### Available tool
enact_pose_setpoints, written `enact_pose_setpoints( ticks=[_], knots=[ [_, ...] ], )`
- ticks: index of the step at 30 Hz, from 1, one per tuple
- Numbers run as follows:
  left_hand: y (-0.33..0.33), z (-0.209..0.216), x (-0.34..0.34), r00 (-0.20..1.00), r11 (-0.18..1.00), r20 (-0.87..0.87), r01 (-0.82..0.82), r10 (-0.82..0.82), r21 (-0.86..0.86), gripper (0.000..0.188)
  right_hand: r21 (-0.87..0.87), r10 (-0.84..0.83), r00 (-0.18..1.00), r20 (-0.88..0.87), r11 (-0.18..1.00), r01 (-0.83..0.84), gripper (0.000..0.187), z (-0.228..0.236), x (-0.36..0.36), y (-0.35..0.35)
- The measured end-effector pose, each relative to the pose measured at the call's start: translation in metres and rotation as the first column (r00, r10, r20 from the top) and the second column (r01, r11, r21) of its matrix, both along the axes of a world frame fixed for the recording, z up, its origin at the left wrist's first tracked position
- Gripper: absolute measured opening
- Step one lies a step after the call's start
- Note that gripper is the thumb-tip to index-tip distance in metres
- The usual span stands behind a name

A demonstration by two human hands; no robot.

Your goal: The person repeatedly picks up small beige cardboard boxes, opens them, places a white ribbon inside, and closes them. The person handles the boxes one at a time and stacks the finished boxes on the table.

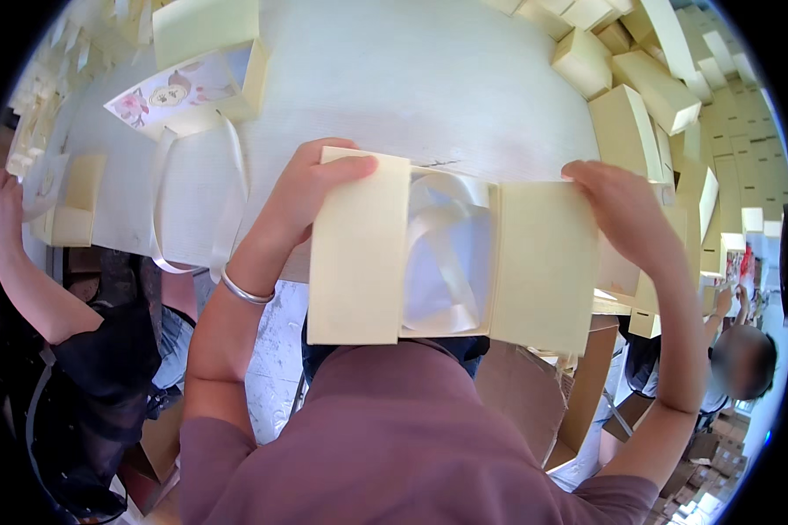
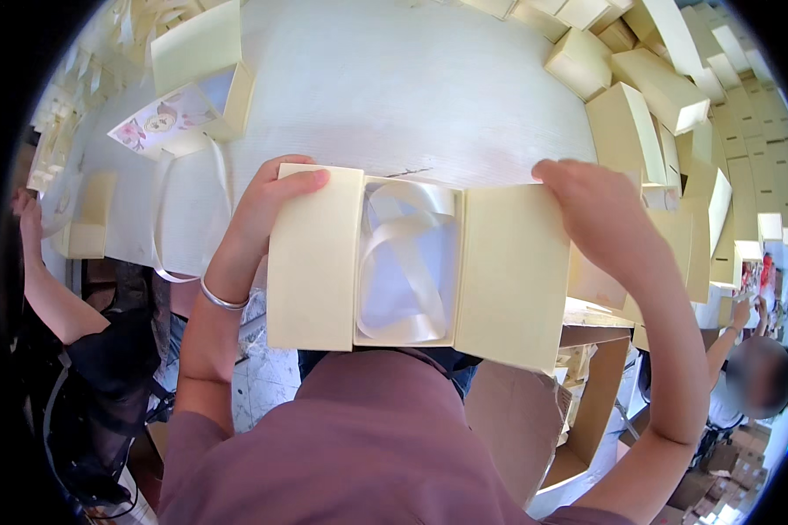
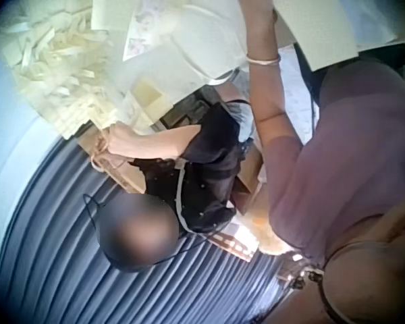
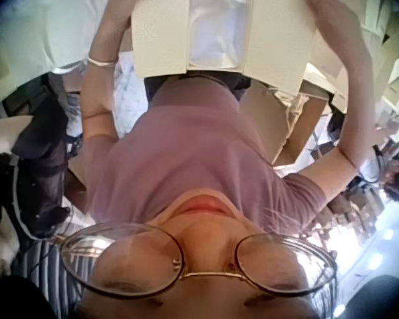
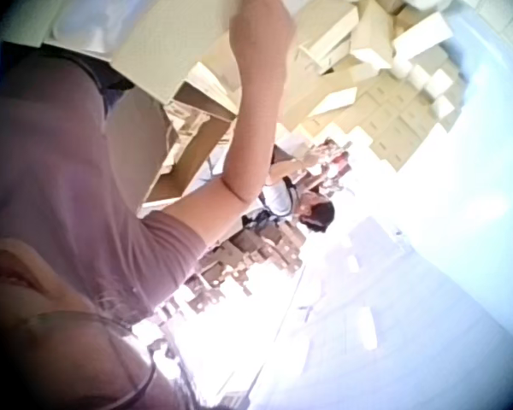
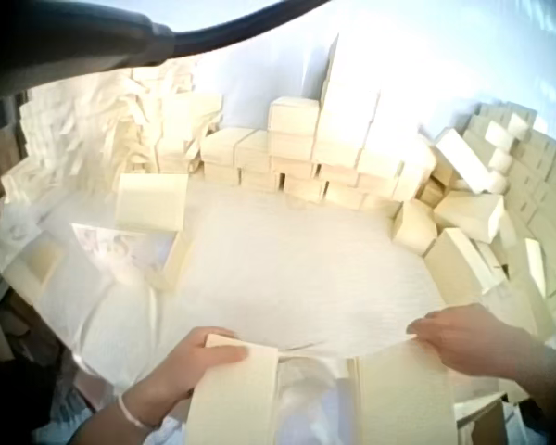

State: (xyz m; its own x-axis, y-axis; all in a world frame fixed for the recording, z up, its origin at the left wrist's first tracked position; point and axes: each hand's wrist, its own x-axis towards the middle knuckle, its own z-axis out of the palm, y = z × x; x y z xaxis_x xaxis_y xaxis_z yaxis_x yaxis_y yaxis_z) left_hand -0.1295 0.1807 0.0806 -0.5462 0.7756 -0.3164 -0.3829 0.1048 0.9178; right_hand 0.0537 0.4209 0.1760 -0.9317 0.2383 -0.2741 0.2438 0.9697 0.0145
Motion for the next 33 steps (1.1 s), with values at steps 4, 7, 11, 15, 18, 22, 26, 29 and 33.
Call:
enact_pose_setpoints(
  ticks=[4, 7, 11, 15, 18, 22, 26, 29, 33],
  knots=[
    [0.002, -0.015, -0.004, 1.0, 1.0, -0.02, -0.018, 0.019, 0.008, 0.018, 0.442, 0.113, 0.994, 0.013, 0.891, -0.107, 0.035, -0.058, 0.018, -0.004],
    [0.013, -0.017, -0.013, 0.998, 0.999, -0.052, 0.022, -0.02, 0.04, 0.02, 0.601, 0.394, 0.895, -0.208, 0.774, -0.201, 0.036, -0.067, -0.001, -0.009],
    [0.026, -0.016, -0.024, 0.998, 0.999, -0.061, 0.025, -0.023, 0.022, 0.021, 0.612, 0.62, 0.775, -0.127, 0.663, -0.43, 0.043, -0.055, -0.045, -0.041],
    [0.032, -0.01, -0.036, 0.982, 0.987, -0.118, 0.138, -0.147, -0.08, 0.022, 0.528, 0.514, 0.845, -0.144, 0.762, -0.374, 0.038, -0.076, -0.08, -0.052],
    [0.029, -0.003, -0.039, 0.976, 0.982, -0.141, 0.152, -0.168, -0.116, 0.024, 0.24, 0.382, 0.917, -0.116, 0.906, -0.348, 0.029, -0.065, -0.098, -0.043],
    [0.02, 0.023, -0.037, 0.782, 0.991, -0.623, -0.068, -0.02, -0.117, 0.035, -0.41, -0.01, 0.957, -0.289, 0.905, -0.114, 0.02, -0.015, -0.087, -0.035],
    [0.054, 0.055, 0.01, 0.489, 0.973, -0.863, 0.111, 0.125, 0.203, 0.038, -0.729, -0.222, 0.938, -0.268, 0.683, -0.047, 0.021, 0.044, -0.07, -0.036],
    [0.051, 0.085, 0.026, 0.835, 0.897, -0.49, 0.391, -0.252, 0.205, 0.028, -0.861, -0.382, 0.859, -0.343, 0.494, -0.124, 0.029, 0.076, -0.05, -0.019],
    [0.031, 0.1, -0.003, 0.956, 0.922, -0.23, 0.248, -0.183, 0.297, 0.027, -0.92, -0.379, 0.839, -0.39, 0.128, -0.37, 0.045, 0.123, 0.024, 0.047]
  ],
)
